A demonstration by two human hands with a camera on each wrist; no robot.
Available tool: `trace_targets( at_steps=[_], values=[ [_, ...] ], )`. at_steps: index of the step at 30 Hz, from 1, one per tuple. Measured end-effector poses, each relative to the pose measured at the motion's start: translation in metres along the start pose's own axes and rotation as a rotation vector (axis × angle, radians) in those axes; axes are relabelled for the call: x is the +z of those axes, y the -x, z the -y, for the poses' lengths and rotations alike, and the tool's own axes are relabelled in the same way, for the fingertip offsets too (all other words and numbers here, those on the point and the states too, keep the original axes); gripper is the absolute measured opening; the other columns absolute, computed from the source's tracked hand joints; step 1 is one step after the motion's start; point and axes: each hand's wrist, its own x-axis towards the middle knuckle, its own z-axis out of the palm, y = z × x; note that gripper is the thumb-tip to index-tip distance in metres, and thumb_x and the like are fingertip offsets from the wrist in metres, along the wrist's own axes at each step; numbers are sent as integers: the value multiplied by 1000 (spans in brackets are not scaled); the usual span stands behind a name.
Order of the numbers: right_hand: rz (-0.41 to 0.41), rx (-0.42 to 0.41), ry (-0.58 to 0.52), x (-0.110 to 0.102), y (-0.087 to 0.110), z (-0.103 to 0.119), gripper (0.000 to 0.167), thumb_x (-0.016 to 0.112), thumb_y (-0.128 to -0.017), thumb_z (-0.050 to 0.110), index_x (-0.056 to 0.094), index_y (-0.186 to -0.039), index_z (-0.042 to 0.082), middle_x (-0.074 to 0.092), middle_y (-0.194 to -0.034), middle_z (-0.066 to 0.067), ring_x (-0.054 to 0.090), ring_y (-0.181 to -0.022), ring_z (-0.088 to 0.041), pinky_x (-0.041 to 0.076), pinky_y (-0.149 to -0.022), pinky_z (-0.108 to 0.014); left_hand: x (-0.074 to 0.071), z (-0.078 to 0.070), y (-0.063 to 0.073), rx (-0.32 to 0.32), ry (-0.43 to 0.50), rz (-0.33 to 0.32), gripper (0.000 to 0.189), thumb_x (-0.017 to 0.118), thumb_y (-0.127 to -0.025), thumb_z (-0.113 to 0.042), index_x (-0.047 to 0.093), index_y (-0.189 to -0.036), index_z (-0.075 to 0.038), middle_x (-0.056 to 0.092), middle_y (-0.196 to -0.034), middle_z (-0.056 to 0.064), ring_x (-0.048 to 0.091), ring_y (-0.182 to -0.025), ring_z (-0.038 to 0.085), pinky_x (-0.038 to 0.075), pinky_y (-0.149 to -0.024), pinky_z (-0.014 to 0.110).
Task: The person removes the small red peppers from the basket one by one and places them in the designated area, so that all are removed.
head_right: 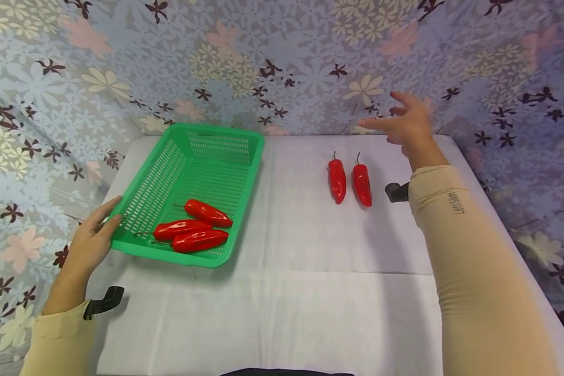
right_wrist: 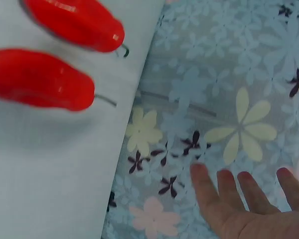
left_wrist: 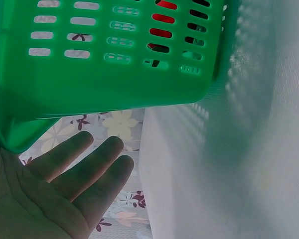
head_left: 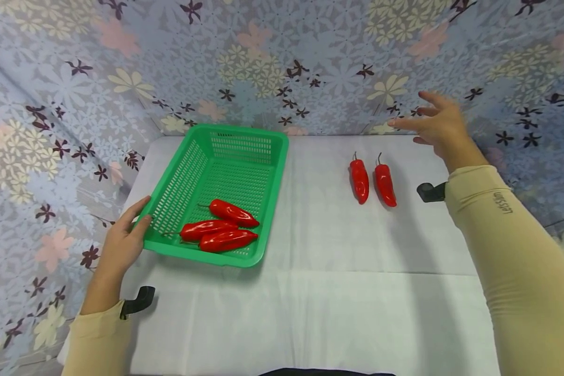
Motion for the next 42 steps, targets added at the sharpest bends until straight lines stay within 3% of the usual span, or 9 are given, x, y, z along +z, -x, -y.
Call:
trace_targets(
  at_steps=[8,18,23,30,37,42],
  values=[
    [133,-57,-17,32,7,23,109,90,-73,42,24,-159,43,25,-165,-4,43,-140,-33,40,-105,-49,2,-1,-2,-23,-4,10,55,39,-108,-42,32,-160,-27,32,-159,20,43,-130,54,39,-93,67],
    [404,-235,-16,124,41,70,99,91,-76,24,36,-158,31,40,-156,-7,52,-131,-28,49,-97,-45,0,-1,-1,-44,2,11,55,39,-108,-43,31,-160,-28,31,-161,18,41,-133,53,36,-96,69],
    [542,-351,-48,166,62,83,96,92,-75,20,40,-156,29,44,-152,-5,51,-130,-25,51,-94,-44,0,0,-1,-21,1,5,55,39,-108,-41,32,-160,-25,32,-159,19,43,-131,54,40,-94,66],
    [651,-586,84,218,93,93,98,94,-72,25,42,-155,29,42,-153,-6,51,-131,-27,50,-95,-39,0,1,0,-23,7,3,55,40,-108,-41,33,-160,-25,34,-158,20,44,-131,52,42,-92,63],
    [754,-637,190,264,110,89,98,93,-73,26,41,-155,28,39,-156,-7,52,-131,-29,50,-93,-35,-3,2,2,-37,9,10,55,39,-108,-42,32,-160,-26,33,-159,18,42,-133,52,40,-94,65],
    [803,-637,264,284,120,82,96,93,-73,23,42,-155,24,39,-156,-8,55,-127,-30,52,-89,-33,0,1,0,-19,17,9,55,40,-108,-42,33,-160,-26,34,-158,19,45,-131,52,43,-92,62]
  ],
)
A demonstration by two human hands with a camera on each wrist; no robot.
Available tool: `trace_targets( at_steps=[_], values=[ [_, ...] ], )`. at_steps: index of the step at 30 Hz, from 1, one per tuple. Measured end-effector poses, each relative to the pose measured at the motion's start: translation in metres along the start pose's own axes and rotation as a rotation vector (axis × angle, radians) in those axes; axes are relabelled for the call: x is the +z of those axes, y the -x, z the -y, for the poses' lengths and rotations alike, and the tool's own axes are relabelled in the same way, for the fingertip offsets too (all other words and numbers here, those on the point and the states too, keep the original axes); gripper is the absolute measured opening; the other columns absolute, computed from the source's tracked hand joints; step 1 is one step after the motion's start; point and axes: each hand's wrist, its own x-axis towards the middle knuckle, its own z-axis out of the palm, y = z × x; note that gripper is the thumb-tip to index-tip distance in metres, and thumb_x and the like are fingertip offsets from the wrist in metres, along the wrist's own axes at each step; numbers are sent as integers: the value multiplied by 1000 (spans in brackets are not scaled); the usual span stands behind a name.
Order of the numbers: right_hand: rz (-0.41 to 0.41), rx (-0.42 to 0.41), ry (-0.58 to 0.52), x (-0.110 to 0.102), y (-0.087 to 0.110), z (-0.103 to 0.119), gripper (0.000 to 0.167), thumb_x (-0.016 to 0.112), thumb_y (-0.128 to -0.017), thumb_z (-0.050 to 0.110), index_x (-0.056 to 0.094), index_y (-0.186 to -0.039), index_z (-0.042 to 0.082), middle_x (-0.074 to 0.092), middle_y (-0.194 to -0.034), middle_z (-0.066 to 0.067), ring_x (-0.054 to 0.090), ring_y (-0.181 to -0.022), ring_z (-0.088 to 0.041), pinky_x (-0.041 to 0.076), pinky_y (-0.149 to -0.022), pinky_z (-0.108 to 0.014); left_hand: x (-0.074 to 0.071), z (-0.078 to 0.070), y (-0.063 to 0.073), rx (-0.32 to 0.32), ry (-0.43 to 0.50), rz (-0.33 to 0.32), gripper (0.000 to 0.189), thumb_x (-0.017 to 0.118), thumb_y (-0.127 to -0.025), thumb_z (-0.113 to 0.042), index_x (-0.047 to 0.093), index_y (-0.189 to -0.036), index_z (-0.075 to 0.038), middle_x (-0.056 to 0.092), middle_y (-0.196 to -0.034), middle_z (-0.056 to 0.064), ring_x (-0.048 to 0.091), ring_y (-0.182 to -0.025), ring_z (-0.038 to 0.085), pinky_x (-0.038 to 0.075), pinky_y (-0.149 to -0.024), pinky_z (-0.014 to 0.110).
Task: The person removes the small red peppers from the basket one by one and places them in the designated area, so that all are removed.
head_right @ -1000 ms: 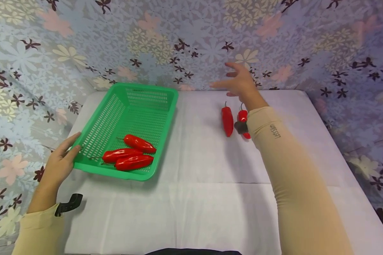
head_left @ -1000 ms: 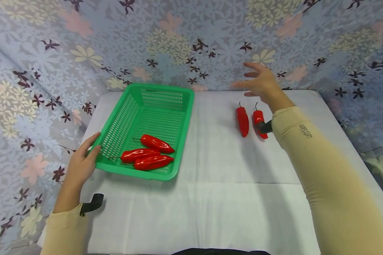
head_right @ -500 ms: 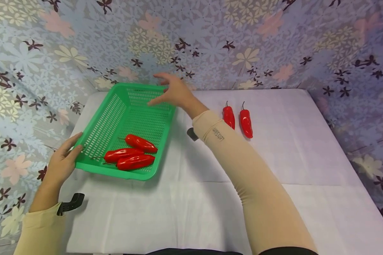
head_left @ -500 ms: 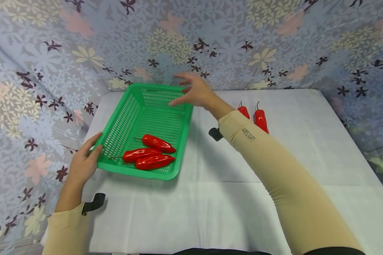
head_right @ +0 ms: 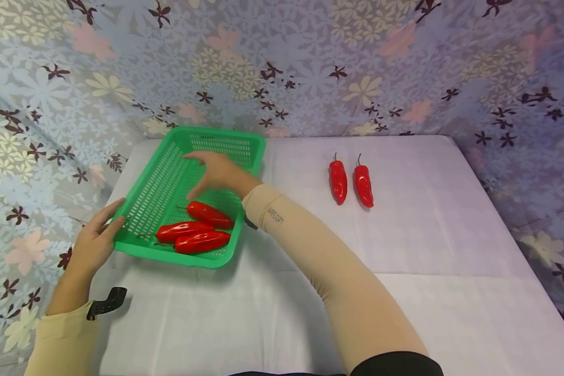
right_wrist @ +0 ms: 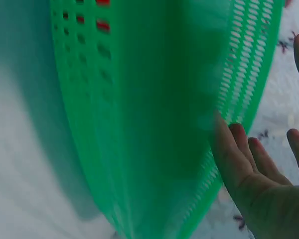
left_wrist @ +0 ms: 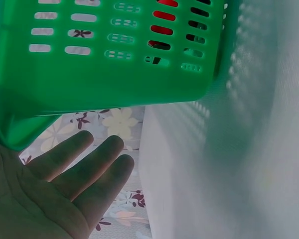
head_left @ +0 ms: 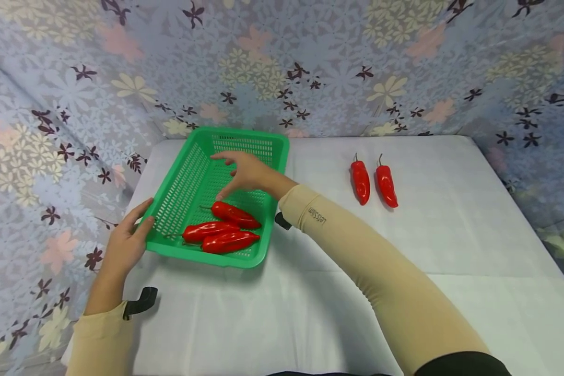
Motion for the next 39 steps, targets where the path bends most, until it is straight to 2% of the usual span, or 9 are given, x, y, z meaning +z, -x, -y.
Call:
trace_targets(
  at_steps=[4,7,10,14,17,24,29,35,39],
  values=[
    [104,61,58,16,-3,-3,98,92,-75,24,39,-157,25,38,-157,-11,54,-127,-31,53,-82,-34,1,2,-2,4,-1,1,55,40,-107,-43,34,-159,-26,34,-158,19,46,-130,52,43,-91,62],
    [136,87,98,25,-3,-8,97,91,-75,23,39,-157,24,39,-156,-13,50,-130,-31,53,-80,-35,0,2,-2,5,-4,1,55,40,-107,-44,33,-159,-27,35,-158,19,47,-129,51,43,-90,62],
    [146,115,140,33,-3,-15,96,91,-76,22,40,-156,24,42,-154,-13,44,-136,-30,51,-89,-36,0,2,-2,6,-2,0,55,40,-107,-45,34,-159,-27,35,-158,19,48,-129,51,44,-90,62],
    [163,144,187,42,-5,-20,93,90,-78,18,40,-156,24,46,-151,-11,45,-135,-26,45,-100,-38,-1,2,-2,16,0,0,55,40,-107,-44,34,-159,-26,35,-157,20,48,-129,51,43,-91,63],
    [148,162,197,46,-6,-22,90,88,-78,11,42,-155,22,52,-145,-12,50,-130,-24,46,-99,-38,-1,1,-2,25,6,5,55,41,-108,-43,34,-159,-26,35,-158,20,47,-129,52,43,-92,64],
    [140,181,166,48,-10,-24,87,85,-80,3,44,-154,20,63,-129,-12,60,-116,-23,54,-85,-32,-1,1,-1,22,11,3,54,41,-108,-42,34,-159,-26,33,-159,18,44,-131,53,43,-93,66],
    [112,172,114,44,-7,-23,79,81,-82,1,48,-152,20,63,-129,-11,62,-112,-22,54,-80,-30,0,-1,-2,21,14,2,55,40,-108,-43,34,-159,-26,33,-159,18,44,-132,53,42,-93,66],
    [29,130,0,34,0,-17,67,74,-83,3,56,-145,19,59,-133,-12,60,-107,-23,55,-75,-31,-1,0,-2,4,13,1,55,40,-108,-44,34,-159,-27,33,-159,19,45,-131,53,40,-94,66],
    [-19,109,-110,25,6,-13,65,74,-83,3,56,-144,17,58,-131,-13,61,-106,-24,56,-75,-33,0,-1,-1,0,15,4,55,40,-107,-44,34,-159,-26,33,-159,19,44,-131,53,40,-94,66]
  ],
)
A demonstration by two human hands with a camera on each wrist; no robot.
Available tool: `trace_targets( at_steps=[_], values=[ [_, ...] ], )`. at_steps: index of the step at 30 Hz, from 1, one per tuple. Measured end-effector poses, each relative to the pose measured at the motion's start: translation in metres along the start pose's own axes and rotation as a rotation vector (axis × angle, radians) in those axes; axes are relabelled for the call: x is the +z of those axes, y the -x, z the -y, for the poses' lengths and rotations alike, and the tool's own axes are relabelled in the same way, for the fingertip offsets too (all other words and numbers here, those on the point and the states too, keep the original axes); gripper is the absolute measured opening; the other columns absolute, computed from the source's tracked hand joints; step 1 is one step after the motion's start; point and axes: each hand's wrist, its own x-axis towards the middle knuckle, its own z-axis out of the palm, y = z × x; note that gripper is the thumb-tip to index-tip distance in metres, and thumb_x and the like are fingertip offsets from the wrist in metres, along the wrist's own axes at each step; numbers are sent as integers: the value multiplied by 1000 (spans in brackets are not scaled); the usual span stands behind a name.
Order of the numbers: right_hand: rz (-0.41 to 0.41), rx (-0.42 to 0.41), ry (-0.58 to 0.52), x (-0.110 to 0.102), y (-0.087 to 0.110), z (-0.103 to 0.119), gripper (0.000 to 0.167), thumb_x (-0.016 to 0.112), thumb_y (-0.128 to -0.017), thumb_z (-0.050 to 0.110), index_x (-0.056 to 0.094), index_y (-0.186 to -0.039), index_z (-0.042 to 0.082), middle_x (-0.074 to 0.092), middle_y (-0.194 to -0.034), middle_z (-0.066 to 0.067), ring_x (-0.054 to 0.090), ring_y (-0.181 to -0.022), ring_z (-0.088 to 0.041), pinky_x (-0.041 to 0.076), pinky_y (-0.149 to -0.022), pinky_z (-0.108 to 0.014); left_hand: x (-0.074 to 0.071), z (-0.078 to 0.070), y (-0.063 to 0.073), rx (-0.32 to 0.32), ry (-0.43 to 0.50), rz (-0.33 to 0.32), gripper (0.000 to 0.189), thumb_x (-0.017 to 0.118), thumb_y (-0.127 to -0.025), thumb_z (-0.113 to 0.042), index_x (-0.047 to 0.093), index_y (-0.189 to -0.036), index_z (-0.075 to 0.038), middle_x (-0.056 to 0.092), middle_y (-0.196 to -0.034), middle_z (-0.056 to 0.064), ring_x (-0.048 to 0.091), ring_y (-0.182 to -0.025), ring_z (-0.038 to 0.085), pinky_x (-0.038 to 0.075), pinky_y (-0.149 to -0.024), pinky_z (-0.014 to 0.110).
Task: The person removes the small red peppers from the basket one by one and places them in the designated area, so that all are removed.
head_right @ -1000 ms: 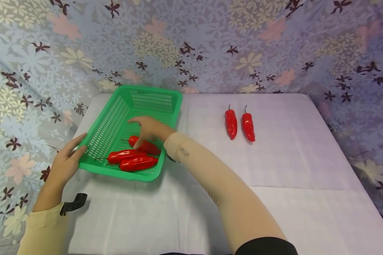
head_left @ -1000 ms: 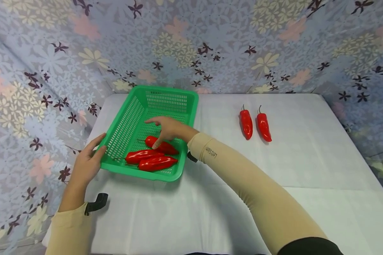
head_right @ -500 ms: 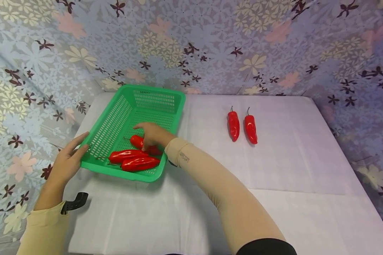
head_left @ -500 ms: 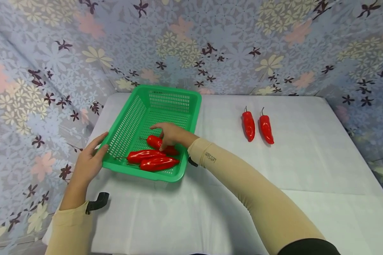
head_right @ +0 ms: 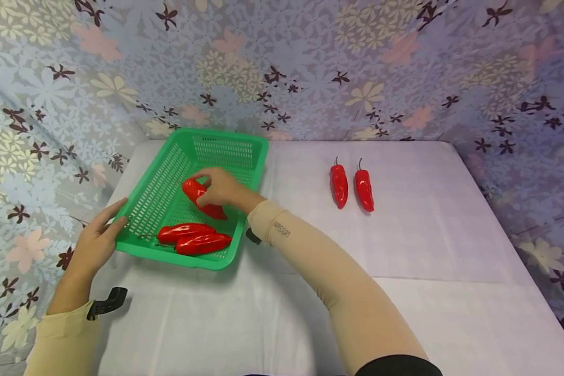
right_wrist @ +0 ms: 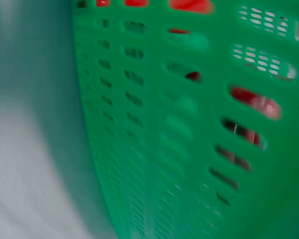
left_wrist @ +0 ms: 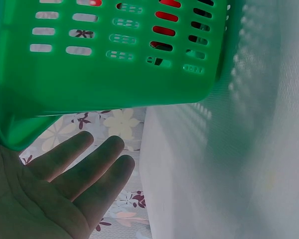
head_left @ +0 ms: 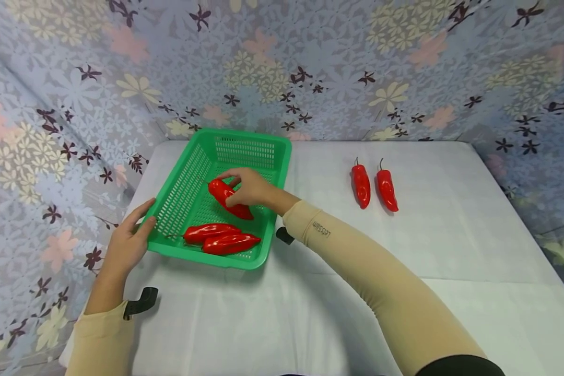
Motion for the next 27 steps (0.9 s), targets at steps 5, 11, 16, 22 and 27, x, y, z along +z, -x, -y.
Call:
trace_targets(
  at_steps=[5,11,16,22,27],
  values=[
    [-58,-14,-79,-15,8,6,64,77,-82,5,58,-142,18,59,-127,-11,63,-104,-24,56,-75,-34,0,0,1,6,-2,-7,55,40,-107,-43,34,-159,-26,34,-158,20,45,-130,53,41,-93,65],
    [-120,-6,-183,-36,20,5,61,79,-83,6,61,-140,20,59,-125,-10,65,-99,-25,58,-74,-36,0,1,3,2,-23,-8,55,40,-108,-42,34,-159,-24,34,-157,23,47,-128,54,40,-93,65],
    [-212,18,-283,-59,27,-2,61,80,-84,6,60,-140,20,58,-124,-10,65,-100,-28,58,-74,-37,2,1,1,11,-29,-10,55,40,-108,-42,34,-159,-24,35,-157,23,49,-126,53,42,-90,63],
    [-294,69,-322,-92,38,-14,65,81,-84,9,57,-143,21,55,-129,-10,62,-106,-30,58,-76,-39,3,-1,3,-2,-31,-2,55,39,-108,-43,33,-160,-26,33,-158,22,46,-129,53,42,-91,64],
    [-352,137,-326,-122,52,-28,66,78,-87,10,52,-147,21,51,-135,-11,56,-115,-32,57,-82,-43,3,-3,4,-15,-17,2,55,39,-108,-44,32,-160,-27,31,-160,20,44,-131,54,41,-93,64]
  ],
)
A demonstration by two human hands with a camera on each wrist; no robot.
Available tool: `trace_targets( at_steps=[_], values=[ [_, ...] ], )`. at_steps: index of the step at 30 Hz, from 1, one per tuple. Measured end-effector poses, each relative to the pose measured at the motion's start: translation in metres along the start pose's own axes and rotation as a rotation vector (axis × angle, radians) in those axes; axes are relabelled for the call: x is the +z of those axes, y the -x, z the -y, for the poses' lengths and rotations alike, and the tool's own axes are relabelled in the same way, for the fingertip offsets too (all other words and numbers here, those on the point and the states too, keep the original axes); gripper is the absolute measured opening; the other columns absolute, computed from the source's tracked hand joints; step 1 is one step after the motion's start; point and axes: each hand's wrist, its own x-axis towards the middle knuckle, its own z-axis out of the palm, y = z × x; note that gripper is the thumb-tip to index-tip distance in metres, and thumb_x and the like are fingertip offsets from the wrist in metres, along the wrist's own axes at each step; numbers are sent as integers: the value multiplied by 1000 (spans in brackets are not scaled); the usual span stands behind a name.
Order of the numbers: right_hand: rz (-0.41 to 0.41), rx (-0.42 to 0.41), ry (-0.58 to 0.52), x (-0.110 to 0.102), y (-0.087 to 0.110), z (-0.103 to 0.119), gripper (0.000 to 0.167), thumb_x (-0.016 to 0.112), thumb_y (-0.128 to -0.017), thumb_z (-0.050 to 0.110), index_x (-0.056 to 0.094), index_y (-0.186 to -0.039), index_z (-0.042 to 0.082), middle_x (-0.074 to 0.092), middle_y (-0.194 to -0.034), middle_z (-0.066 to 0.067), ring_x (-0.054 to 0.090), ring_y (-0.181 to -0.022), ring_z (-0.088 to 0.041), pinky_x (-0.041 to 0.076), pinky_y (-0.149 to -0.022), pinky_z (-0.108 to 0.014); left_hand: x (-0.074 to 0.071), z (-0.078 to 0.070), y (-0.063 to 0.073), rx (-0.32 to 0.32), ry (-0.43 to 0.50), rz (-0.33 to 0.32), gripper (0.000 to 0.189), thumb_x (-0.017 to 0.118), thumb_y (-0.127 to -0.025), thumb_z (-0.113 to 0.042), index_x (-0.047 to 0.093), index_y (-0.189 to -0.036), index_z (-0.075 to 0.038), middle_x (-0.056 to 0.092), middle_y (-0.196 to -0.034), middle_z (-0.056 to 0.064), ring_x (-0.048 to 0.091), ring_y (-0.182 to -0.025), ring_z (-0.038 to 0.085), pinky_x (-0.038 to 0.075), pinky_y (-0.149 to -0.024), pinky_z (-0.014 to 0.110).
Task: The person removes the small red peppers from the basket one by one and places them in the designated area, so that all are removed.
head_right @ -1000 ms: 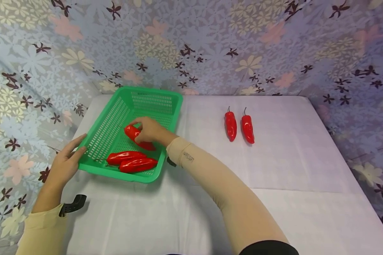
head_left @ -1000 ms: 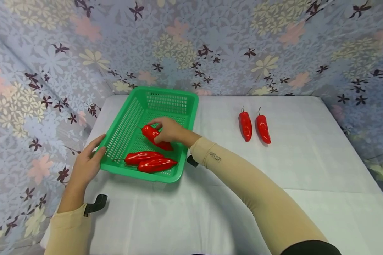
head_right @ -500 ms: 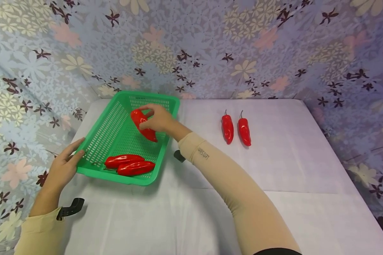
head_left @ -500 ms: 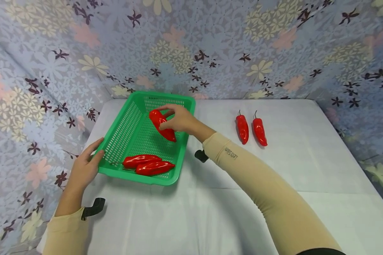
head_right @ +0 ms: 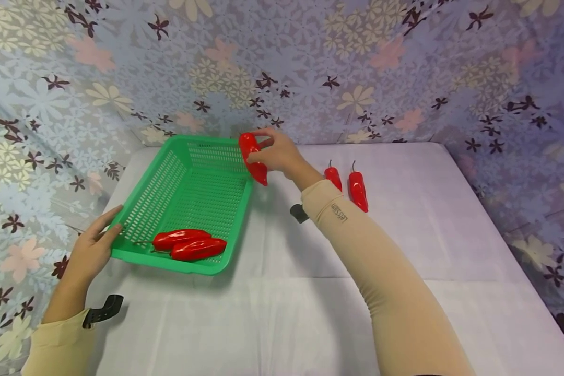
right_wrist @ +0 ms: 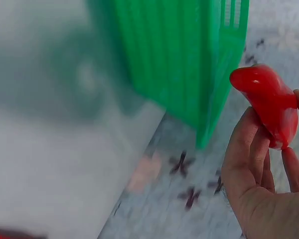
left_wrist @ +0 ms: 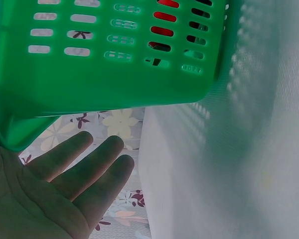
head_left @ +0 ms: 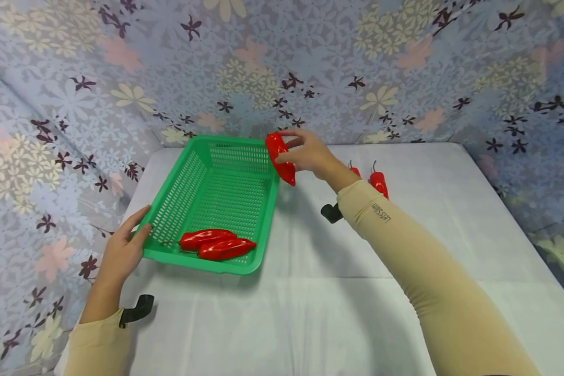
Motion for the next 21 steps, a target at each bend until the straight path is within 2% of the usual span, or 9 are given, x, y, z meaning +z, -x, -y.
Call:
trace_targets(
  at_steps=[8,16,21],
  values=[
    [-165,144,110,-71,9,-16,75,78,-89,20,41,-155,28,46,-149,-11,50,-128,-34,53,-92,-45,0,0,1,-16,-14,-6,56,39,-108,-45,31,-160,-28,30,-161,19,40,-133,54,37,-95,67],
    [-321,190,144,-141,23,-44,75,75,-92,25,37,-157,31,41,-154,-15,46,-134,-38,48,-97,-49,1,-1,0,-29,-24,-16,55,37,-108,-43,30,-161,-28,30,-160,19,42,-131,53,39,-92,65],
    [-367,232,187,-172,35,-70,80,74,-93,28,30,-160,28,34,-158,-19,39,-138,-43,45,-99,-53,3,-1,0,-37,-6,-16,54,38,-108,-42,30,-160,-29,29,-162,16,38,-134,53,36,-95,67]
  ],
)
